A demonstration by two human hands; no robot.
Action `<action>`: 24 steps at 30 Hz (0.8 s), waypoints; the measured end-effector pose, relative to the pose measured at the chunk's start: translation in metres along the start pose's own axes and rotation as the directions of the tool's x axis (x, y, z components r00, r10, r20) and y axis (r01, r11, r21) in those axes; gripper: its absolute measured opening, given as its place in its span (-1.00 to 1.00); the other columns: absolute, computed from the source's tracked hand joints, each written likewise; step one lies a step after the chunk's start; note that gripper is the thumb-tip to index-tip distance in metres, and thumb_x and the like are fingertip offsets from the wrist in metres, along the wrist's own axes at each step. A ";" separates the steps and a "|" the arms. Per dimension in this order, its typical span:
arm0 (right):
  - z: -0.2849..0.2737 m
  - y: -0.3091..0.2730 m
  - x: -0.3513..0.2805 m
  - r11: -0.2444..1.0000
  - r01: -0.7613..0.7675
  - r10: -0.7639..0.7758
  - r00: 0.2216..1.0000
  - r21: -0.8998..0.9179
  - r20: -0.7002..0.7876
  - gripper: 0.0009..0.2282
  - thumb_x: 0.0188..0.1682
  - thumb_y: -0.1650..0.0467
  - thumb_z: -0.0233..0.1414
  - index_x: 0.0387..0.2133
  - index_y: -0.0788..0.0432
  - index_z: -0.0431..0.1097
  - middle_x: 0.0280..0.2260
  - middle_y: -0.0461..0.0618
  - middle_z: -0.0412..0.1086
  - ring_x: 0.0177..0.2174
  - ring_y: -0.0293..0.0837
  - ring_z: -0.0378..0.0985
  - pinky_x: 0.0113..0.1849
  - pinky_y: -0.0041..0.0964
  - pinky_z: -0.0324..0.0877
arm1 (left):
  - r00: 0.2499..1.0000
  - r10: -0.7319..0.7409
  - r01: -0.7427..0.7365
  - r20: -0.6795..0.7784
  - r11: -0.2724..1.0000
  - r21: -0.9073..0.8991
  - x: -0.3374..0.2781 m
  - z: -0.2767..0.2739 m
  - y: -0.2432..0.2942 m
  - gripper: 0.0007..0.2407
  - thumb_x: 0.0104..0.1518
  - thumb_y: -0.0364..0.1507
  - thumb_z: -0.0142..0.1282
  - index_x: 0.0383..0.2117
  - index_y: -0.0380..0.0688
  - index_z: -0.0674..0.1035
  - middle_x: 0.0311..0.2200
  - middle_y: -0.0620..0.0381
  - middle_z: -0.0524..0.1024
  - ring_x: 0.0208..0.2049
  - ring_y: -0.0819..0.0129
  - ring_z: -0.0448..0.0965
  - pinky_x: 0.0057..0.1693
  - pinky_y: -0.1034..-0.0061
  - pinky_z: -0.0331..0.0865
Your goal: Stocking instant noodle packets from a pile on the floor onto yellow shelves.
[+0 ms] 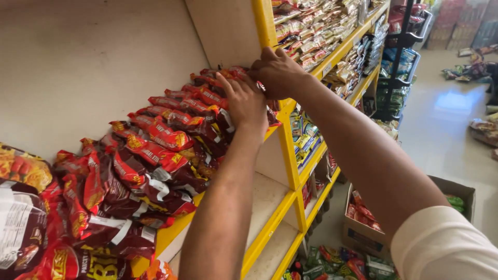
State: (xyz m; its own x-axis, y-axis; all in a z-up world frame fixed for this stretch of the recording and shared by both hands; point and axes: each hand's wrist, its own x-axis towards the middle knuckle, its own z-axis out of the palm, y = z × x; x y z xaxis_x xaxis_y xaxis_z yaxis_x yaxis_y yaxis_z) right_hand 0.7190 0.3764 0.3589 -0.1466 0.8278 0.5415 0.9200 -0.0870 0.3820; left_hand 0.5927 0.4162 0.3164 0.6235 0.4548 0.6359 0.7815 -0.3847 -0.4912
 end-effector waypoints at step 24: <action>-0.021 -0.033 0.004 0.877 -0.291 0.176 0.935 0.381 0.309 -0.16 -0.28 0.11 0.20 0.37 -0.26 -0.01 0.40 -0.16 -0.10 0.29 0.16 -0.11 0.21 0.23 -0.11 | 1.000 0.023 -0.024 -0.020 0.998 -0.059 -0.046 0.021 -0.026 -0.41 0.27 -0.26 -0.13 0.41 -0.19 0.05 0.40 -0.17 0.04 0.21 -0.34 0.29 0.25 -0.23 0.06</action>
State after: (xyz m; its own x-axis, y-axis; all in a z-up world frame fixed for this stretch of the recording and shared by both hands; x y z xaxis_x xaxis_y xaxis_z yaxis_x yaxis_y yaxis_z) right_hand 0.6801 0.3711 0.3646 0.1373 0.9296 0.3420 0.9884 -0.1062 -0.1081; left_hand 0.5444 0.4222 0.2875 0.6406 0.4297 0.6364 0.7638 -0.4418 -0.4705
